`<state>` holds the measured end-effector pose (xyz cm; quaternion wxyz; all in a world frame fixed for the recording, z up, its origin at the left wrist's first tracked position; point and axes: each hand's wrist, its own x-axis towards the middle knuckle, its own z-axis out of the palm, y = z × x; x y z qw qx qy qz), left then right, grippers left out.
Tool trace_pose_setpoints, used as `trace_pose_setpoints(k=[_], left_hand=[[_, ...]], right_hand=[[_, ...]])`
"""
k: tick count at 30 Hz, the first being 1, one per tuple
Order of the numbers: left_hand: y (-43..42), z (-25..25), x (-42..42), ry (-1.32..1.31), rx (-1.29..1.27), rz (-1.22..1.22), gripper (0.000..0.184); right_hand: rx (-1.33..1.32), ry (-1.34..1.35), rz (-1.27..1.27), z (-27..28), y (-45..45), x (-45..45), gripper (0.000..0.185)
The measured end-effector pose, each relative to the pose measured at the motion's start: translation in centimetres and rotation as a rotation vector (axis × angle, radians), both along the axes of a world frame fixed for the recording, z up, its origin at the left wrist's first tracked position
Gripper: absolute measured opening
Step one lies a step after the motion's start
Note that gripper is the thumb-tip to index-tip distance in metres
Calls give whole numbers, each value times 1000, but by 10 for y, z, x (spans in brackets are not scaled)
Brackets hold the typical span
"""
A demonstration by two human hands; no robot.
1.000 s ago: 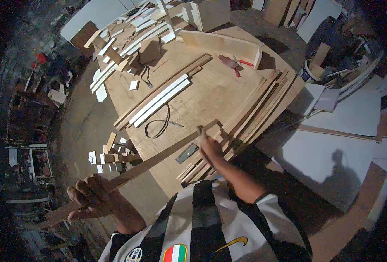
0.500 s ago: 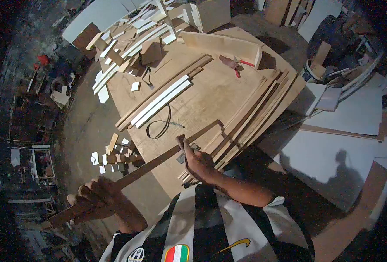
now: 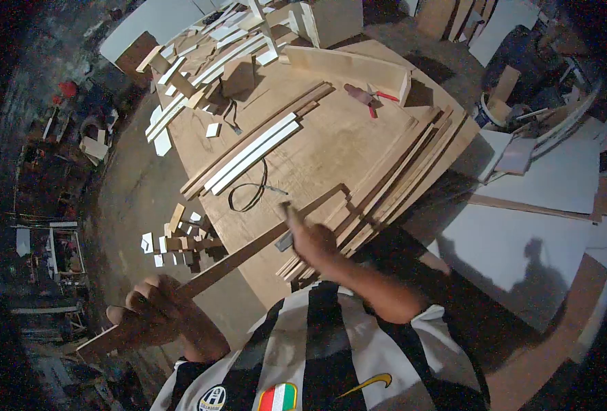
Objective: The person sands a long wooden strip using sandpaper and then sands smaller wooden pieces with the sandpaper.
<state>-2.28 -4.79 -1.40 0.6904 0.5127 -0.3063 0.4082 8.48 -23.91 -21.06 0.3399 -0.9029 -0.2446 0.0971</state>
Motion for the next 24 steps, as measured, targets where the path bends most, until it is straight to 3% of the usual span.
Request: trace_pose_setpoints(k=[3, 8, 11, 14, 18, 19, 22, 24], left_hand=[[-7, 4, -2, 27, -9, -12, 57], [-9, 3, 0, -41, 6, -4, 50], [-10, 1, -1, -65, -74, 59, 51], [2, -4, -5, -49, 54, -109, 51], [-2, 0, -8, -26, 69, -104, 49], [-3, 1, -9, 12, 48, -122, 50], [-10, 2, -6, -6, -37, -41, 53], [-6, -5, -7, -22, -68, -31, 51]], right_hand=[[173, -129, 137, 44, -5, -29, 52], [8, -10, -11, -12, -19, 10, 55], [201, -48, 125, 42, -13, -18, 51], [149, -28, 139, 42, -19, -12, 50], [-85, 128, 28, 18, -19, 8, 48], [132, -104, 73, 30, -19, -7, 47], [88, -79, 122, 50, -19, -13, 46], [113, -80, 93, 26, -24, -2, 44]])
